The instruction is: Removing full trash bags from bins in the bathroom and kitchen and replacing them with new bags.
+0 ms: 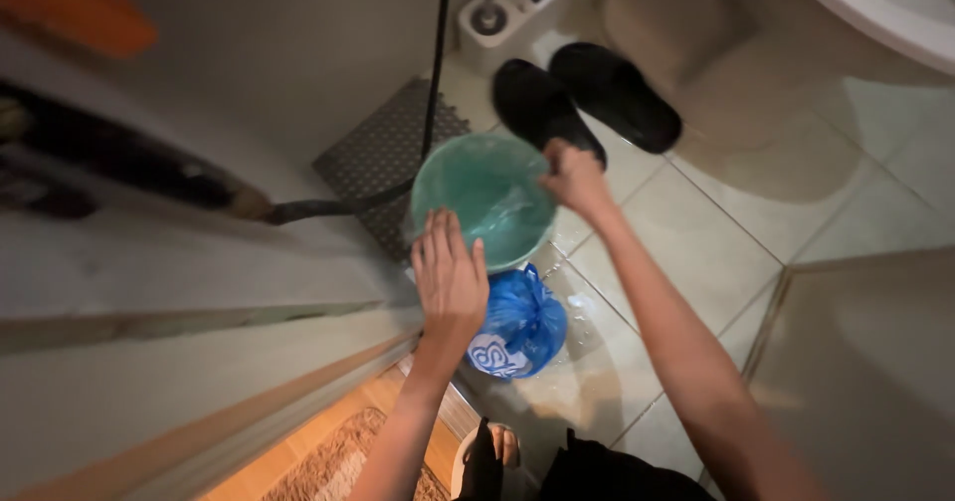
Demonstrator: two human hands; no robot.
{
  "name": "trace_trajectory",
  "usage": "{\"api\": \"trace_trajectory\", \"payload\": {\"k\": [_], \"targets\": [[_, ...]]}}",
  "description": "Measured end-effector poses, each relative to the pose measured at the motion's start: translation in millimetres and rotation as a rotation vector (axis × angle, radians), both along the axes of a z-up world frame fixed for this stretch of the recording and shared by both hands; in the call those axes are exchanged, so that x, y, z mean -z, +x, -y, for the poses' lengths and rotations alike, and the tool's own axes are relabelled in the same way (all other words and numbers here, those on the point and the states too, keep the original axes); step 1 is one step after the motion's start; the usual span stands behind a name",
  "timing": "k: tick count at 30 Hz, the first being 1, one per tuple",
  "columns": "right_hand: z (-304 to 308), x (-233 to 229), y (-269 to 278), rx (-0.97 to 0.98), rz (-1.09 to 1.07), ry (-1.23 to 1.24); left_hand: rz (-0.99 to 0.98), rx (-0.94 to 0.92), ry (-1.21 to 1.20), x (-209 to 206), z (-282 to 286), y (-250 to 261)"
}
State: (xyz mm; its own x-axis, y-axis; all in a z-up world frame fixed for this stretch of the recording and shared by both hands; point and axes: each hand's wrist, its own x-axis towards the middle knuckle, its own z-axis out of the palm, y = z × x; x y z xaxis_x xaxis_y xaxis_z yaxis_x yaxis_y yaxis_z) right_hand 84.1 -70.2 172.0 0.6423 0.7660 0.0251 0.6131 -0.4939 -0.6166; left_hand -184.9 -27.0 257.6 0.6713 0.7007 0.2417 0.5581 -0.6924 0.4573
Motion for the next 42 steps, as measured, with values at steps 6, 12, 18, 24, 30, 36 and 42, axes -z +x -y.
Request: {"api": "trace_trajectory", "payload": {"k": [6,12,18,24,30,36,42], "targets": [[21.7,-84.3,45.3,0.131,0.051,0.116,0.119,-0.076,0.021,-5.6,-10.7,-2.5],[-47.3,-133.4,33.6,0.064,0.140,0.394,0.240,-0.051,0.104,-59.9,-31.0,21.4],[-158.2,-34.3,-10.0,0.003,-0.052,0.541,0.175,-0.132,0.221,-80.9,-31.2,18.1],[-193.0,25.0,-71.5,0.065,-0.377,0.318,-0.151,-0.161,0.190,-9.4,-48.3,40.3],[-233.5,152.4,-64.8,0.059,-0.244,0.235,-0.272,-0.207,0.272,44.1,-55.9,45.0],[-234.9,131.8,-73.5,0.091,-0.363,0.029,-0.379,-0.228,0.320,34.2,-56.4,43.6],[-214.2,165.1,-57.7,-0.030,-0.462,0.109,-0.297,-0.175,0.313,49.7,-52.7,47.7]]}}
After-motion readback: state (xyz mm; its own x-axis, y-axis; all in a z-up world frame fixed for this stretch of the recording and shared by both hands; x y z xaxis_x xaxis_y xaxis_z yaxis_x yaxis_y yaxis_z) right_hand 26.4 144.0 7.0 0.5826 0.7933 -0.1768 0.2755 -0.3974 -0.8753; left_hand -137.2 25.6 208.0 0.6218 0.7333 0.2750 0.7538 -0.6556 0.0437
